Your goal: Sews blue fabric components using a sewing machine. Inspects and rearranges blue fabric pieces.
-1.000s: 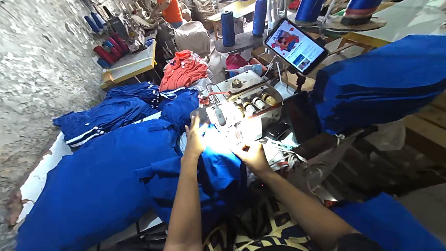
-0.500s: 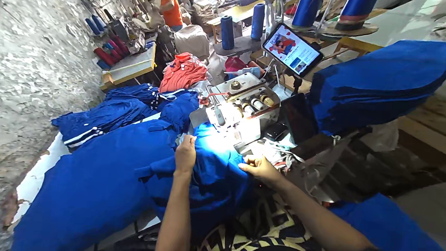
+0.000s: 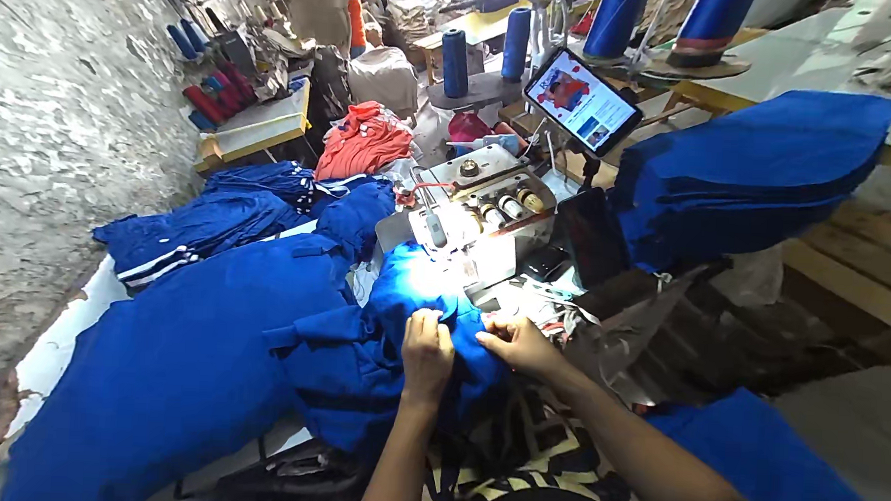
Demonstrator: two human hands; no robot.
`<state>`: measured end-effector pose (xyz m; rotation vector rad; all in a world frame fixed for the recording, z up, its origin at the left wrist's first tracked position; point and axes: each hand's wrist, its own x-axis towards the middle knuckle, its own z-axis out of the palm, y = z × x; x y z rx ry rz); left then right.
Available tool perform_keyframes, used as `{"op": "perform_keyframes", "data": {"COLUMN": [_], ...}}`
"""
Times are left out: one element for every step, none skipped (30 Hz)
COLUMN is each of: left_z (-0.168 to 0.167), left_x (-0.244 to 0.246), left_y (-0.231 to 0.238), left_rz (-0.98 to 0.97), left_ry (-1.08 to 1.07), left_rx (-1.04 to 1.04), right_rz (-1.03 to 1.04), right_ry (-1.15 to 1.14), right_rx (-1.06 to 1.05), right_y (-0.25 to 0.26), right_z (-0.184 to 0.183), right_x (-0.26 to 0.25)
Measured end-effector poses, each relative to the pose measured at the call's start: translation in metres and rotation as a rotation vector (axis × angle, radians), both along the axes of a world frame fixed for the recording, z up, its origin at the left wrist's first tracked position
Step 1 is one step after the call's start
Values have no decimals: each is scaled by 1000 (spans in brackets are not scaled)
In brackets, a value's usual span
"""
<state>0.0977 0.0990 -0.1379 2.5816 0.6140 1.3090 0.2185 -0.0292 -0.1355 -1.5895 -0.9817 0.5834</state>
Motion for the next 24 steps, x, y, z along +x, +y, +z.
{"op": "perform_keyframes", "data": {"left_z": [5,11,20,29,39,49,59,68,75,79,79,76,73,69,65,61,57,51,43,35,29,26,27,29], "left_x": [0,1,3,4,6,8,10,11,11,11,10,8,6,3,0,-2,-4,-5,-4,-2,-1,0,1,2], "left_y": [0,0,-1,-3,-5,-7,-8,-9,-8,-5,-2,1,5,7,7,5,1,-3,-7,-10,-11,-11,-10,-9], "left_rz": [-12,-15,-15,-18,-18,-10,5,20,27,24,4,-32,-71,-107,-135,-156,-177,-199,-213,-215,-201,-182,-167,-159], "left_ry": [8,25,54,93,129,155,169,180,189,191,177,157,131,100,79,76,94,123,153,183,212,245,269,285], "left_rx": [-48,-83,-112,-150,-179,-204,-229,-253,-266,-251,-209,-168,-126,-84,-55,-45,-52,-71,-88,-99,-100,-103,-100,-94], "right_rz": [-56,-133,-211,-297,-362,-408,-440,-451,-465,-475,-476,-481,-482,-472,-464,-461,-458,-457,-465,-476,-477,-444,-366,-248], "right_ry": [-82,-180,-282,-388,-467,-531,-587,-620,-651,-677,-691,-707,-723,-744,-776,-827,-893,-947,-974,-963,-904,-773,-567,-323], "right_rx": [-10,11,51,107,151,182,198,209,234,263,280,294,308,320,338,361,381,386,391,391,373,334,272,195], "right_y": [5,13,23,34,44,54,61,66,72,77,80,81,79,76,72,69,65,63,62,62,61,59,54,48], "right_z": [-1,-1,-2,-4,-4,-2,1,4,5,5,6,6,8,9,9,8,4,1,-3,-6,-8,-9,-7,-4], "right_x": [2,2,1,2,2,2,2,2,3,6,9,12,15,18,21,24,27,29,31,31,29,25,21,20]}}
